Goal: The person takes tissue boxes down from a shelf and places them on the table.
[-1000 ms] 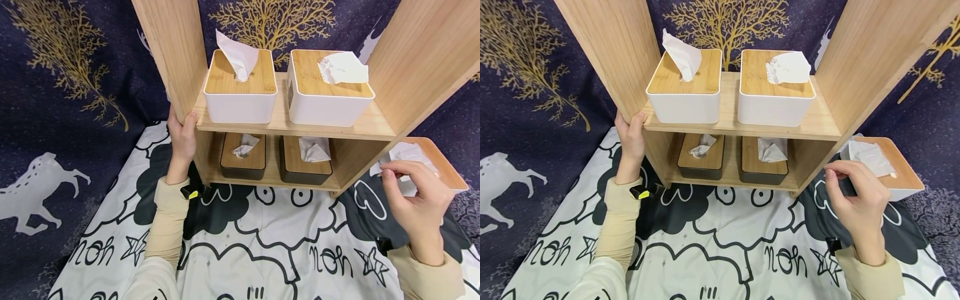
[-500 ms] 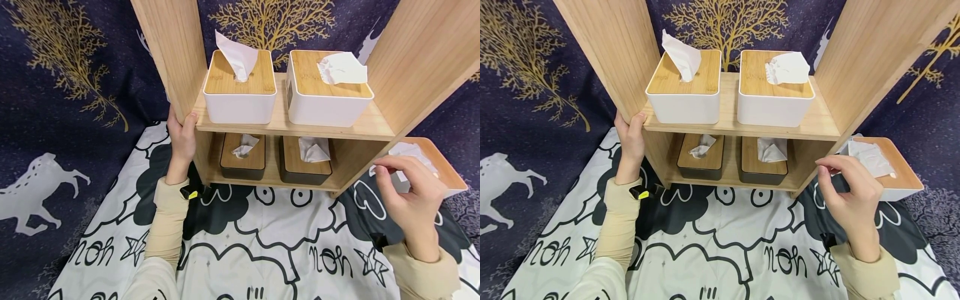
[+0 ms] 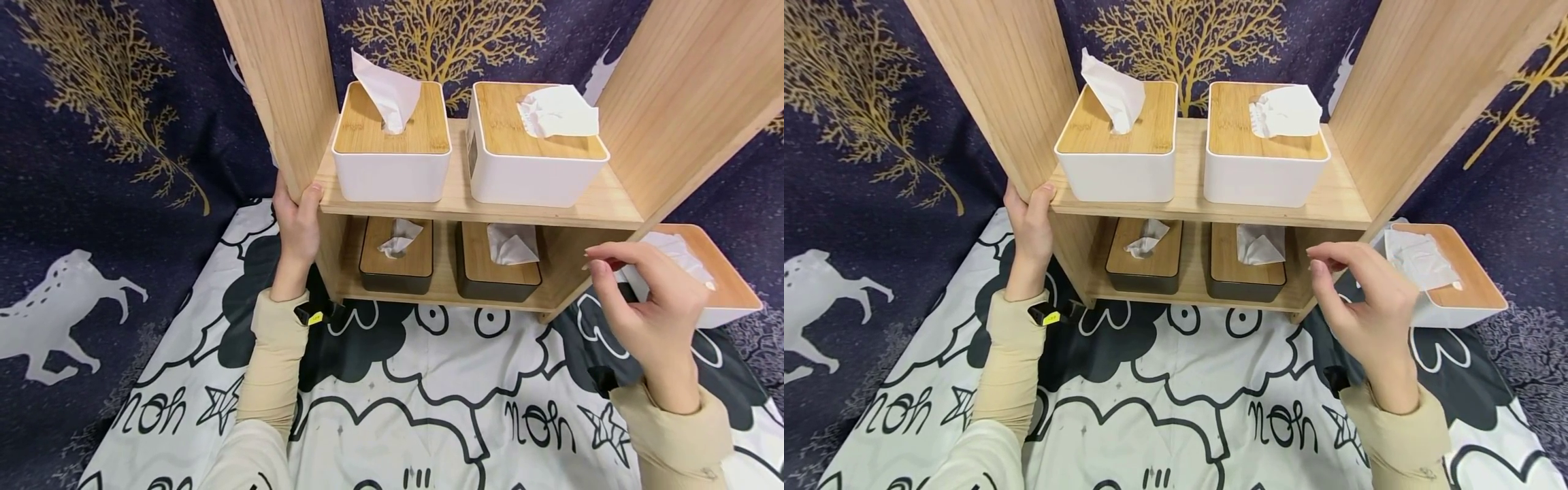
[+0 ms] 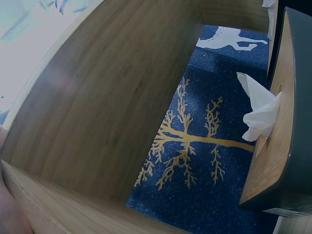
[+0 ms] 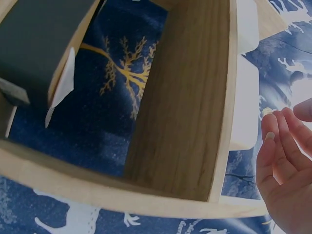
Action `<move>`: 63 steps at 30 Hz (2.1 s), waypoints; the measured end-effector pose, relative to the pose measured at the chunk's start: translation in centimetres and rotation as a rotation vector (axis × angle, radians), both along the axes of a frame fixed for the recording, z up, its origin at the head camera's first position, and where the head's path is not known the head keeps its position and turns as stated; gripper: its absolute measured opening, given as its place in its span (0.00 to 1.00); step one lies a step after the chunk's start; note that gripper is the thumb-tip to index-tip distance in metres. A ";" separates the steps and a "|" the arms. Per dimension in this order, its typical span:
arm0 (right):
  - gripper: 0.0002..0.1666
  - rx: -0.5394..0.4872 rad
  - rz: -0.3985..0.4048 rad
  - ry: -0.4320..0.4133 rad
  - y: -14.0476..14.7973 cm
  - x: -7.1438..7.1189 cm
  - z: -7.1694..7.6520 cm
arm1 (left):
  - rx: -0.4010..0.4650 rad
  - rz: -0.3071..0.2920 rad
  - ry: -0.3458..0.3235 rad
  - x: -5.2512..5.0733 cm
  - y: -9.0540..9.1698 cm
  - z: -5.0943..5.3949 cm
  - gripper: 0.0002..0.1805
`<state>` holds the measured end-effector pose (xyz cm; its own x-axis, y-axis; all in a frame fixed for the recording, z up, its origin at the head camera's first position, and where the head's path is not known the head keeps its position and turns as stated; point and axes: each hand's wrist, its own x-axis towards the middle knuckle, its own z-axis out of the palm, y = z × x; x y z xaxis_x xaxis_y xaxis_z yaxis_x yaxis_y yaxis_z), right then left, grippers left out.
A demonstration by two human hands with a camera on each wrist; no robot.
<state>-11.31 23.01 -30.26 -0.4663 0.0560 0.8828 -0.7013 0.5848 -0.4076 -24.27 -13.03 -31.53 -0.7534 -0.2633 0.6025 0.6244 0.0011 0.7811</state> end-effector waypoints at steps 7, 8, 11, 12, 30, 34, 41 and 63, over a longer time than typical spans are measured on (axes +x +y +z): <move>0.15 -0.020 0.024 0.007 -0.9 -0.4 0.5 | -0.014 -0.002 -0.002 0.1 0.0 0.1 0.29; 0.15 -0.020 0.026 0.006 -1.0 -0.4 0.6 | -0.017 -0.003 -0.003 0.1 0.0 0.1 0.29; 0.16 -0.018 0.028 0.003 -1.2 -0.6 0.7 | -0.022 -0.003 -0.004 0.1 -0.1 0.0 0.30; 0.16 -0.017 0.027 0.001 -1.3 -0.7 0.7 | -0.024 -0.002 -0.005 0.1 -0.1 0.0 0.30; 0.15 -0.092 -0.046 -0.007 -3.3 -2.0 2.1 | -0.005 -0.007 -0.007 -0.1 0.0 0.0 0.30; 0.14 -0.092 -0.041 0.000 -3.7 -2.2 2.3 | -0.003 -0.003 -0.008 0.1 0.0 0.1 0.30; 0.15 -0.081 -0.033 0.000 -4.0 -2.4 2.4 | -0.011 0.011 -0.020 0.3 0.1 0.2 0.31; 0.23 -0.061 -0.029 -0.061 -5.7 -2.7 3.8 | -0.023 0.016 -0.019 0.2 0.0 0.1 0.31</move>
<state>-14.01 17.34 -26.45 -0.5168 0.1233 0.8472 -0.6571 0.5771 -0.4849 -24.03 -13.02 -31.41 -0.7605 -0.2617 0.5942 0.6091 0.0295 0.7925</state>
